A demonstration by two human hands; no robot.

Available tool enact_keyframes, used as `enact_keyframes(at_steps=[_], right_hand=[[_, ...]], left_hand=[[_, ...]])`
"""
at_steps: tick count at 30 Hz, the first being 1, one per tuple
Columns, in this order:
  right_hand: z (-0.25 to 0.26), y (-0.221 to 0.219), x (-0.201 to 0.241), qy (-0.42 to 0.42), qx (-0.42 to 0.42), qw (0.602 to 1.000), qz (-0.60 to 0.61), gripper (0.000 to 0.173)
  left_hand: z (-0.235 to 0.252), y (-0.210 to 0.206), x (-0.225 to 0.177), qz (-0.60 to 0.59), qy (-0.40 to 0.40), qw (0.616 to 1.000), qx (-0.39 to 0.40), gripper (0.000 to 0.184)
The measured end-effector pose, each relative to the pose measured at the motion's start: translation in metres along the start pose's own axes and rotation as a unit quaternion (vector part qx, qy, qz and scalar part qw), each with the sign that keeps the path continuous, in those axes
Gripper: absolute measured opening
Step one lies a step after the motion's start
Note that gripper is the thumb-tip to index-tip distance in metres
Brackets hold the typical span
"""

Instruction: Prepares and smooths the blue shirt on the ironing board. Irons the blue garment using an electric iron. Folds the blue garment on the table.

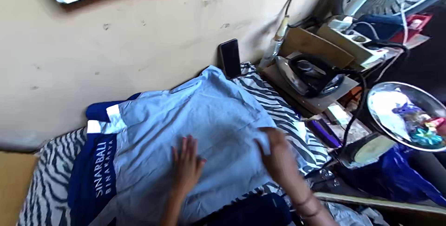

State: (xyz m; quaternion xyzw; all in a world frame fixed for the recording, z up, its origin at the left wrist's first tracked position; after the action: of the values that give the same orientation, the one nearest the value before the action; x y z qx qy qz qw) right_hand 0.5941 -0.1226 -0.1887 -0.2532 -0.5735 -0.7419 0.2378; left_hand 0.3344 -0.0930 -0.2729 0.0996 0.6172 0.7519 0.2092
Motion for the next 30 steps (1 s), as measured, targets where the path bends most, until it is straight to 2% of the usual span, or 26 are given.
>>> enact_keyframes(at_steps=[2,3,4,5,7,9,12,14,16,17,18,20,21,23,24,25,26,28,30], right_hand=[[0.003,-0.061,0.032,0.145,0.024,0.989,0.008,0.046],[0.007,-0.086,0.021,0.175,0.019,0.984,-0.031,0.054],[0.013,-0.099,-0.007,0.167,-0.003,0.984,-0.064,0.057],[0.018,-0.096,-0.041,0.13,-0.021,0.988,-0.086,0.057],[0.027,-0.049,-0.093,0.021,-0.07,0.994,-0.076,0.055],[0.015,-0.004,-0.122,-0.079,-0.07,0.993,-0.046,0.059],[-0.012,0.017,-0.131,-0.156,-0.014,0.988,-0.017,0.058],[-0.017,0.029,-0.124,-0.146,-0.041,0.988,-0.024,0.047],[-0.011,0.038,-0.105,-0.091,-0.062,0.994,-0.017,0.03],[-0.009,0.034,-0.086,-0.054,-0.031,0.998,0.011,0.02],[-0.009,0.024,-0.062,-0.01,0.035,0.998,0.06,0.014],[-0.018,-0.007,-0.018,0.074,0.191,0.965,0.165,0.011],[-0.02,-0.015,-0.016,0.072,0.216,0.956,0.183,0.013],[-0.004,-0.001,-0.057,-0.01,0.133,0.985,0.108,0.022],[0.005,0.011,-0.084,-0.058,0.092,0.993,0.053,0.034],[0.01,0.02,-0.106,-0.096,0.082,0.992,0.014,0.045],[0.011,0.025,-0.121,-0.119,0.09,0.989,-0.009,0.049],[0.007,0.024,-0.132,-0.139,0.123,0.982,-0.016,0.038],[0.004,0.024,-0.129,-0.135,0.124,0.983,-0.012,0.033]], left_hand=[[-0.001,-0.022,-0.058,0.01,-0.067,0.998,-0.019,0.062],[-0.008,-0.024,-0.079,-0.007,-0.103,0.994,-0.023,0.057],[-0.019,-0.027,-0.094,-0.018,-0.134,0.991,0.001,0.052],[-0.031,-0.027,-0.103,-0.031,-0.157,0.987,0.034,0.05],[-0.039,-0.023,-0.102,-0.104,-0.166,0.978,0.072,0.05],[-0.03,-0.013,-0.083,-0.157,-0.12,0.979,0.05,0.05],[0.012,-0.016,-0.043,-0.044,-0.028,0.998,-0.017,0.054],[0.037,-0.028,-0.034,0.03,-0.004,0.999,-0.027,0.057],[0.047,-0.034,-0.042,0.053,-0.013,0.998,-0.038,0.056],[0.05,-0.035,-0.048,0.052,-0.026,0.998,-0.034,0.055],[0.05,-0.036,-0.055,0.052,-0.04,0.997,-0.029,0.054],[0.049,-0.04,-0.062,0.05,-0.055,0.997,-0.022,0.055],[0.048,-0.041,-0.062,0.05,-0.059,0.997,-0.025,0.055],[0.045,-0.04,-0.062,0.05,-0.062,0.996,-0.03,0.053],[0.042,-0.039,-0.065,0.045,-0.059,0.997,-0.036,0.051],[0.038,-0.038,-0.071,0.039,-0.057,0.997,-0.041,0.05],[0.032,-0.037,-0.082,0.033,-0.061,0.997,-0.039,0.049],[0.019,-0.036,-0.113,0.011,-0.085,0.996,-0.01,0.05],[0.005,-0.035,-0.146,-0.074,-0.118,0.988,0.066,0.05]])
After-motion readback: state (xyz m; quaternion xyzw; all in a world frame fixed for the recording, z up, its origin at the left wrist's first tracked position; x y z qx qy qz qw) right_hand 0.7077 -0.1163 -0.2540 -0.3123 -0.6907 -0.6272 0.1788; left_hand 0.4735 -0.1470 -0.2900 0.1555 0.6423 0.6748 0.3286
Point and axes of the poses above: each hand's wrist, its own z-axis towards the middle knuckle, its own y-axis out of the back of the hand, x = y × z, the point moved 10 cm from there along z, towards the middle knuckle, and after that the axes turned 6 degrees about z, right-handed, at the moved point
